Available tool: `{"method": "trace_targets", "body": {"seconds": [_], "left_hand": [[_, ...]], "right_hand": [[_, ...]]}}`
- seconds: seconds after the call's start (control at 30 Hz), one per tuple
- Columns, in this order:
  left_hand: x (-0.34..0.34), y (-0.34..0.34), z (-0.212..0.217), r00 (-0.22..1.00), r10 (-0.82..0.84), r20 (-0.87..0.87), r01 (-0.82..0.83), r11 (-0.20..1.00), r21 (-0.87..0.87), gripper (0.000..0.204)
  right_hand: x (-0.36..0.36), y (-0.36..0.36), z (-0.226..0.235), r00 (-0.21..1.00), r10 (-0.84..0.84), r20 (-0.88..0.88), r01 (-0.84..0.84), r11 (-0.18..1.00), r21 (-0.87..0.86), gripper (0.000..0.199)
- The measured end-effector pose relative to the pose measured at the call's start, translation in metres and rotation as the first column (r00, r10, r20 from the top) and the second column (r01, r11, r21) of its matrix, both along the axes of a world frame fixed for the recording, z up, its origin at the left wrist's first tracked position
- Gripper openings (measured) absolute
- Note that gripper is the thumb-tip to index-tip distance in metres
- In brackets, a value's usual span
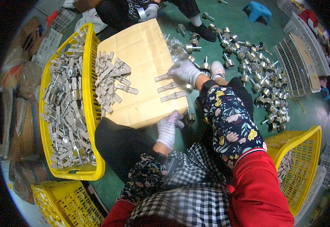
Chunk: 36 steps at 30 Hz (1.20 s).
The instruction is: Assembling metal door lock components and placing them on a cardboard board for sorting.
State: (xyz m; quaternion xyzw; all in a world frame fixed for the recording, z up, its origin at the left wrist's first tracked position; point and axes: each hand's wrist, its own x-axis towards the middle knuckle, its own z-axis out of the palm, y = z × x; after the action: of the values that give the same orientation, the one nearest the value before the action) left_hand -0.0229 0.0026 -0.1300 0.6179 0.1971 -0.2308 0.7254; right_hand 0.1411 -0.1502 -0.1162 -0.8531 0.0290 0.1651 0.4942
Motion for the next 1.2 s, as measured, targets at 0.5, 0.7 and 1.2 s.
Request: {"method": "trace_targets", "body": {"seconds": [0.5,0.7,1.2], "left_hand": [[0.001,-0.001,-0.001,1.0,-0.014,0.003,0.014,0.999,0.033,0.038],[0.003,0.001,-0.004,0.997,-0.073,0.022,0.071,0.994,0.084,0.039],[0.002,0.001,0.0,0.999,-0.041,0.008,0.041,0.999,0.011,0.039]], "right_hand": [[-0.003,0.002,0.012,0.996,-0.094,-0.003,0.089,0.958,-0.274,0.044],[-0.015,-0.01,0.021,0.988,-0.119,0.103,0.135,0.977,-0.168,0.051],[-0.083,0.0,0.056,0.997,-0.001,0.071,0.036,0.867,-0.497,0.045]]}}
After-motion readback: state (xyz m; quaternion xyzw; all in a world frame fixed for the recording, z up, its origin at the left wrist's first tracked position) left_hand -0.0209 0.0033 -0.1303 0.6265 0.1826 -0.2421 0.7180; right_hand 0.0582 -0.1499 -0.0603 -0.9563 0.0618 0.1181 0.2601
